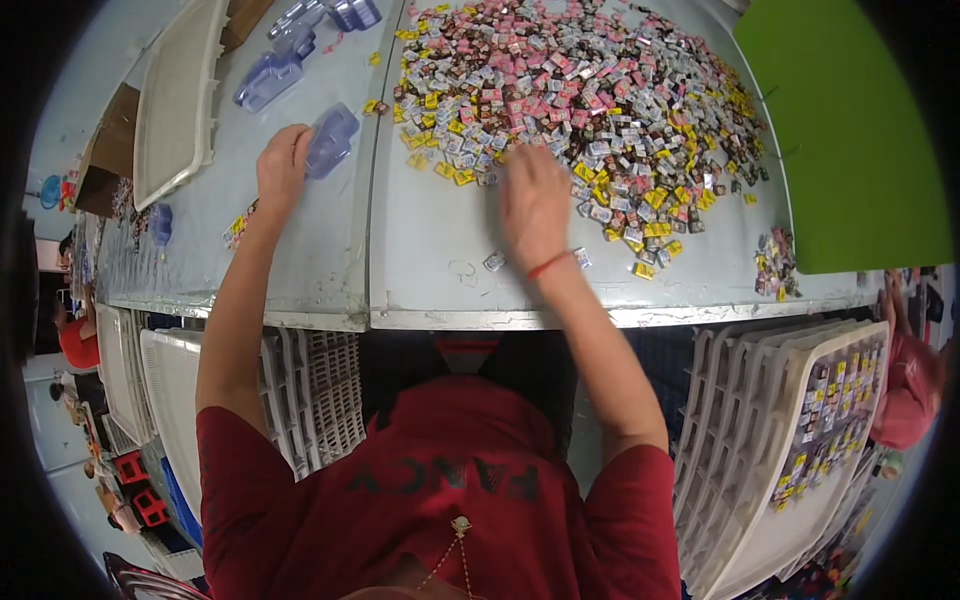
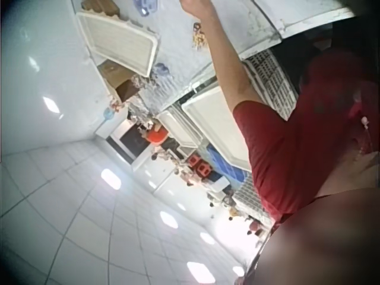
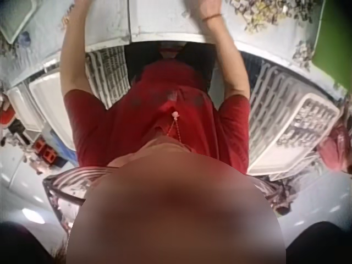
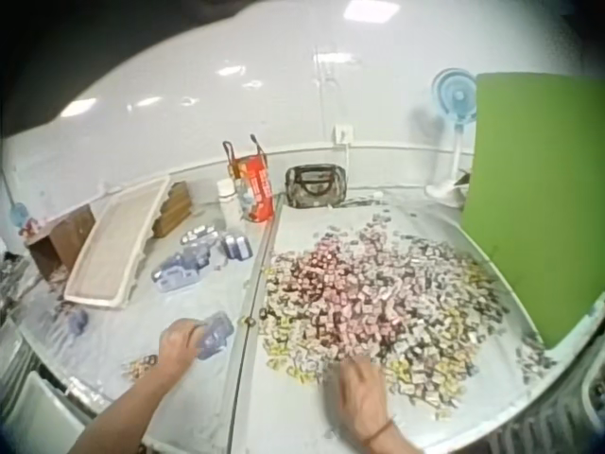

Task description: Sorting and picking specific small colorful items from a large pile on a workbench.

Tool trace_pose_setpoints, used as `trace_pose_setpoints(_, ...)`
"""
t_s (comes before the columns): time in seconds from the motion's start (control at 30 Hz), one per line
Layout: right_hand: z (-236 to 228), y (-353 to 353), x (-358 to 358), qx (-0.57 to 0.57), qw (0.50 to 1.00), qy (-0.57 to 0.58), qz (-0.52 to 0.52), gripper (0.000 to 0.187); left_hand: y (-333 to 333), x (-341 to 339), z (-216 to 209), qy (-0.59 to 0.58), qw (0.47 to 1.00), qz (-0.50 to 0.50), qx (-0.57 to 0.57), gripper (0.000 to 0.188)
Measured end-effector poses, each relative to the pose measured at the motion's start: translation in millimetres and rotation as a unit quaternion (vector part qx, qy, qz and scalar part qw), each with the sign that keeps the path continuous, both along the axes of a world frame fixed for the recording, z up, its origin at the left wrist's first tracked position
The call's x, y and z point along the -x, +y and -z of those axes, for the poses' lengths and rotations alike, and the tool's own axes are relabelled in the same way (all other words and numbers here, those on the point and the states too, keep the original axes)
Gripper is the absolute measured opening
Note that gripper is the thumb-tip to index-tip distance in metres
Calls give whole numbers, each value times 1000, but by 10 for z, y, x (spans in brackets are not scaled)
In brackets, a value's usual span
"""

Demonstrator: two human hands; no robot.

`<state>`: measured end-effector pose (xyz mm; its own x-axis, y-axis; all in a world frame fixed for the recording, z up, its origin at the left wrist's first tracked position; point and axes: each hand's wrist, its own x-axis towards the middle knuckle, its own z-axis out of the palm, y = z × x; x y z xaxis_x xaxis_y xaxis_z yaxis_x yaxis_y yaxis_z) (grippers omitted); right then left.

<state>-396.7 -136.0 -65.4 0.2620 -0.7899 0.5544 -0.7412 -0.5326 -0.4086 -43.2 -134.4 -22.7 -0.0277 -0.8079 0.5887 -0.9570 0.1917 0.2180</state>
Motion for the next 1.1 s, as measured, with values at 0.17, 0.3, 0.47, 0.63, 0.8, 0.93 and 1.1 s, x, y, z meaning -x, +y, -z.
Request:
trace_pose_setpoints(0.17,201,-366,190,19,980,180,83,41,556,777,182,2,963,254,-92,17)
trace_pose_setpoints(0.3,280,-66,73,9,988,152,2,41,976,1587,386,-4,950,307,-61,15)
trace_pose_setpoints(0.47,211,212,203,-63,992,92,-55,37,848,1728,465,86,944,299,-107,13)
trace_pose_setpoints(0.63,195,146,440,-27,999,19,-31,32,335,1428,390,127,974,155,-103,14)
trace_pose_setpoints(0.8,142,169,392,13,999,36,-10,26,488,1338,405,223,948,150,-167,17)
trace_pose_setpoints(0.93,14,152,181,14,999,41,-25,23,576,1312,340,175,942,188,-218,19)
trace_pose_setpoints(1.1,38,30,-36,-35,989,145,-18,23,307,1270,492,163,957,166,-172,22)
